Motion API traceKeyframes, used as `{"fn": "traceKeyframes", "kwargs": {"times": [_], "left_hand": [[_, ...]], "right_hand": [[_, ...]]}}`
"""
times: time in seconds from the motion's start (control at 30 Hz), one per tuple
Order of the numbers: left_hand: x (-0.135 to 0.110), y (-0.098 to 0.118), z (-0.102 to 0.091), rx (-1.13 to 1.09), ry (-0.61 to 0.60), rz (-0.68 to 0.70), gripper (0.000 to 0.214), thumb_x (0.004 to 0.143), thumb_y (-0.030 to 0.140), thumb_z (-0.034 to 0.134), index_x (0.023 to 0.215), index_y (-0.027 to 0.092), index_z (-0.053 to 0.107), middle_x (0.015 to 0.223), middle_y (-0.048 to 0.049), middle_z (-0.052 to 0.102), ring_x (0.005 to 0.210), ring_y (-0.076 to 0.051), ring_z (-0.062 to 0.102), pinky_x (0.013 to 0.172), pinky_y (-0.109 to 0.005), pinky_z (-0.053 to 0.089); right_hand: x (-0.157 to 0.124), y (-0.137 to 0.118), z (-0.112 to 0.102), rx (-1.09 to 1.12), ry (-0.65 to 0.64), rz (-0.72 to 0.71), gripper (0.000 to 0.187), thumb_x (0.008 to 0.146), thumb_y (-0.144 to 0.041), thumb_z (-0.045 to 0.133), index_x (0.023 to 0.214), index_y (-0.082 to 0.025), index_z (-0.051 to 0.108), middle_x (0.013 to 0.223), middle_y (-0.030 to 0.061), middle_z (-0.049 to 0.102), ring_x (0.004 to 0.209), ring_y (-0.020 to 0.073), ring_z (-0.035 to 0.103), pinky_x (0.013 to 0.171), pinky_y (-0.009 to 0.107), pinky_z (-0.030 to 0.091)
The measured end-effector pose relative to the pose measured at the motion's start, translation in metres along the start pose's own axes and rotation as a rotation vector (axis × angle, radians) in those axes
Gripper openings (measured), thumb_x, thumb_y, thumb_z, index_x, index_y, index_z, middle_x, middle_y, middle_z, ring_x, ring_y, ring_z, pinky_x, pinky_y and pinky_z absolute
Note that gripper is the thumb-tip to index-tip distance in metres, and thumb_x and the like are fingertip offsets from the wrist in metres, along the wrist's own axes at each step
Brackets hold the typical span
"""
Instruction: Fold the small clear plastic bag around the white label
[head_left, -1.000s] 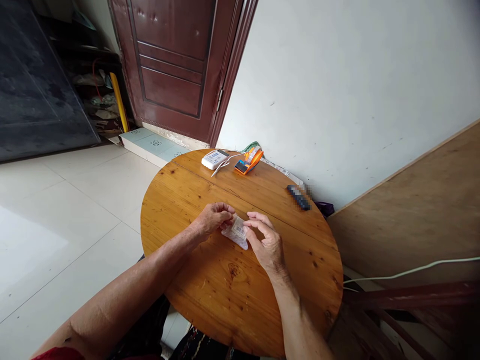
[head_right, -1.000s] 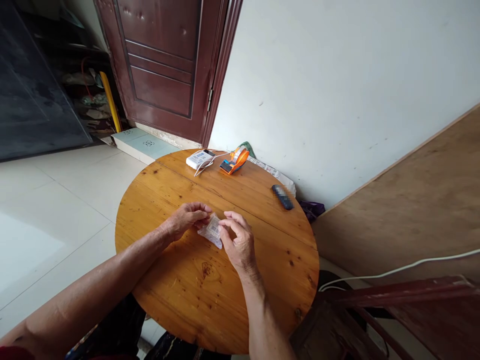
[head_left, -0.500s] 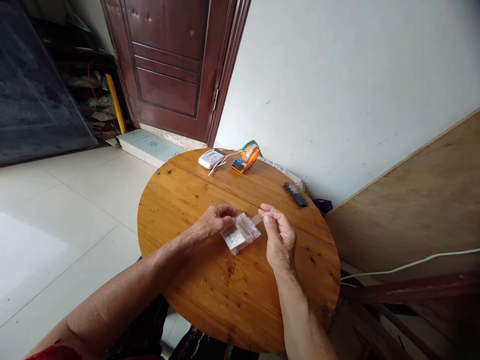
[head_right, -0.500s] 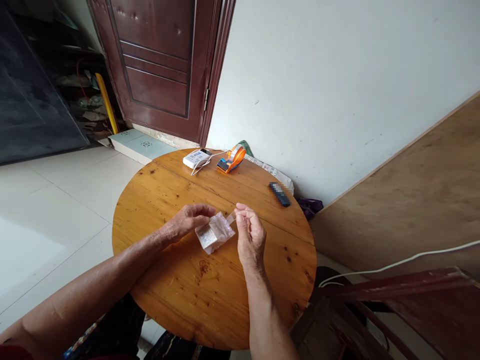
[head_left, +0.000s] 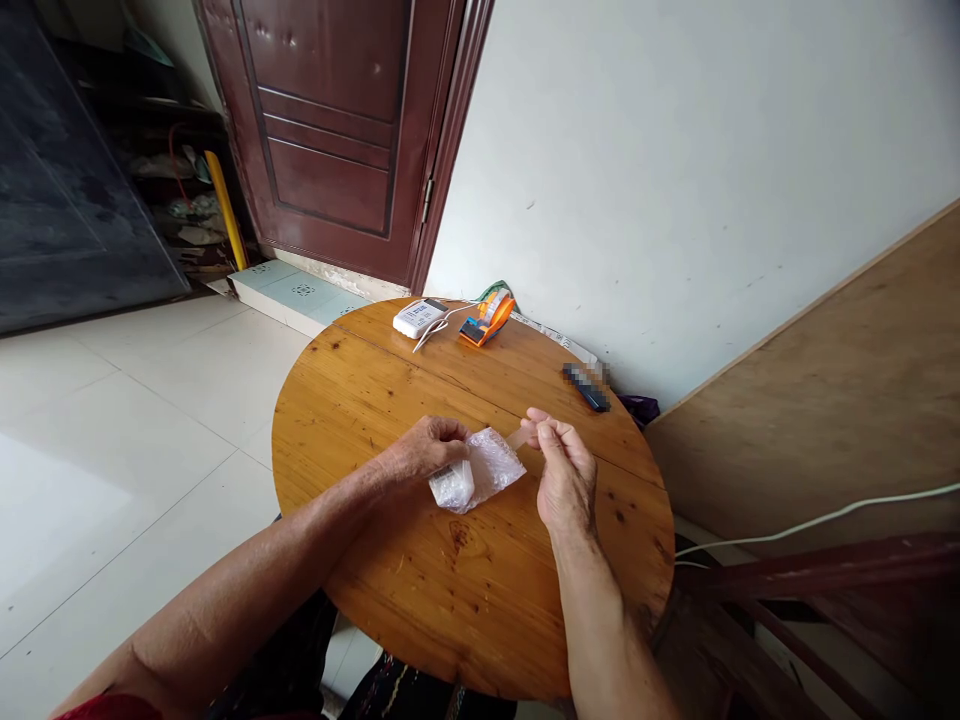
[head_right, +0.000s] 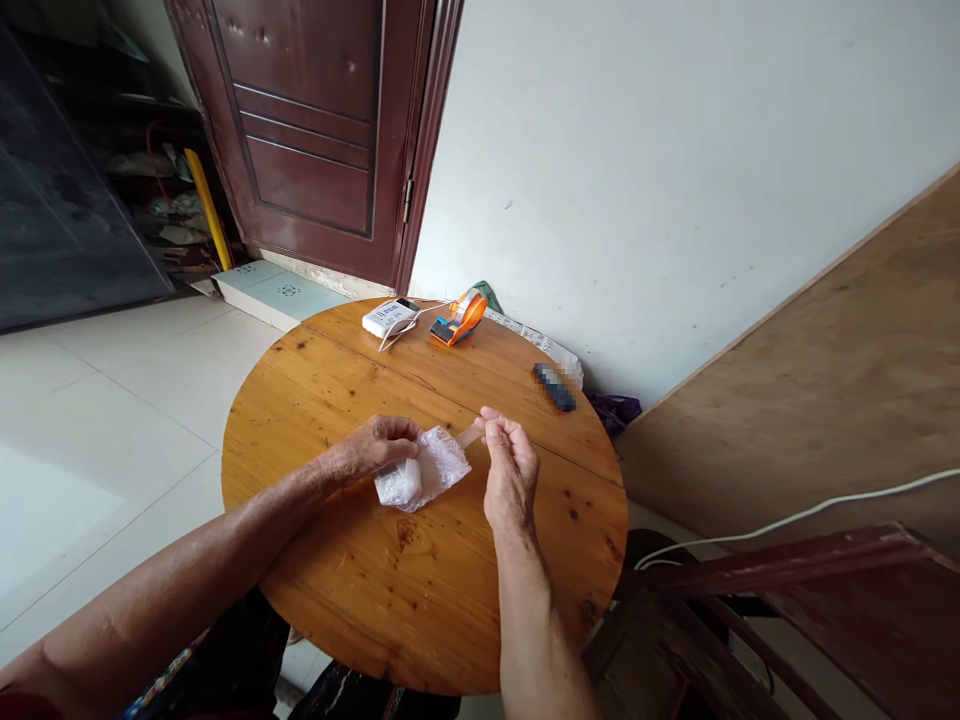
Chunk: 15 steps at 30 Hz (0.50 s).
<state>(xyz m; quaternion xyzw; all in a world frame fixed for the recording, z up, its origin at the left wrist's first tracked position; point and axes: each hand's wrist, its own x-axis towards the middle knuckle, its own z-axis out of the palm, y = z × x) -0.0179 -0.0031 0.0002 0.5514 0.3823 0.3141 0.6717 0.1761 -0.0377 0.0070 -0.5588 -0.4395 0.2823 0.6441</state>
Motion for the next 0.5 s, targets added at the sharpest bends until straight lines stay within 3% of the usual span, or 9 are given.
{"fn": "traceKeyframes", "kwargs": {"times": [0.1,0.2,0.27,0.37,0.5], "left_hand": [[0.002,0.000,0.000,-0.088,0.120,-0.005,0.009,0.064,0.023,0.062,0.070,0.015,0.061,0.057,0.0031,0.055,0.048,-0.009,0.048,0.046,-0.020,0.034],[0.005,0.001,-0.001,-0.184,0.263,0.028,0.012,0.067,0.024,0.063,0.064,0.016,0.055,0.052,0.0050,0.050,0.043,-0.007,0.042,0.043,-0.019,0.030],[0.006,0.002,-0.002,-0.200,0.303,0.037,0.014,0.069,0.025,0.062,0.062,0.016,0.052,0.048,0.0064,0.045,0.040,-0.006,0.036,0.041,-0.019,0.025],[0.006,0.003,-0.003,-0.197,0.303,0.075,0.015,0.070,0.026,0.064,0.064,0.015,0.054,0.049,0.0062,0.047,0.040,-0.005,0.035,0.041,-0.019,0.024],[0.006,0.001,-0.002,-0.213,0.246,0.145,0.021,0.070,0.032,0.067,0.066,0.015,0.056,0.052,0.0052,0.050,0.045,-0.006,0.041,0.045,-0.018,0.029]], "right_hand": [[0.000,-0.003,-0.006,0.023,-0.139,0.104,0.043,0.077,-0.049,0.067,0.107,-0.019,0.065,0.114,0.0122,0.071,0.101,0.0268,0.067,0.082,0.040,0.050],[-0.003,-0.008,-0.009,0.071,-0.412,0.180,0.063,0.073,-0.049,0.071,0.127,-0.021,0.056,0.115,0.0111,0.072,0.105,0.0284,0.067,0.087,0.042,0.050],[-0.007,-0.008,-0.006,0.042,-0.550,0.203,0.068,0.071,-0.047,0.074,0.131,-0.020,0.053,0.112,0.0104,0.072,0.105,0.0278,0.067,0.090,0.042,0.050],[-0.010,-0.002,0.002,-0.054,-0.553,0.185,0.058,0.076,-0.046,0.072,0.125,-0.019,0.057,0.100,0.0083,0.074,0.097,0.0255,0.068,0.087,0.040,0.052],[-0.009,0.009,0.006,-0.134,-0.419,0.063,0.030,0.078,-0.045,0.069,0.092,-0.019,0.068,0.081,0.0033,0.072,0.078,0.0201,0.065,0.076,0.034,0.052]]}}
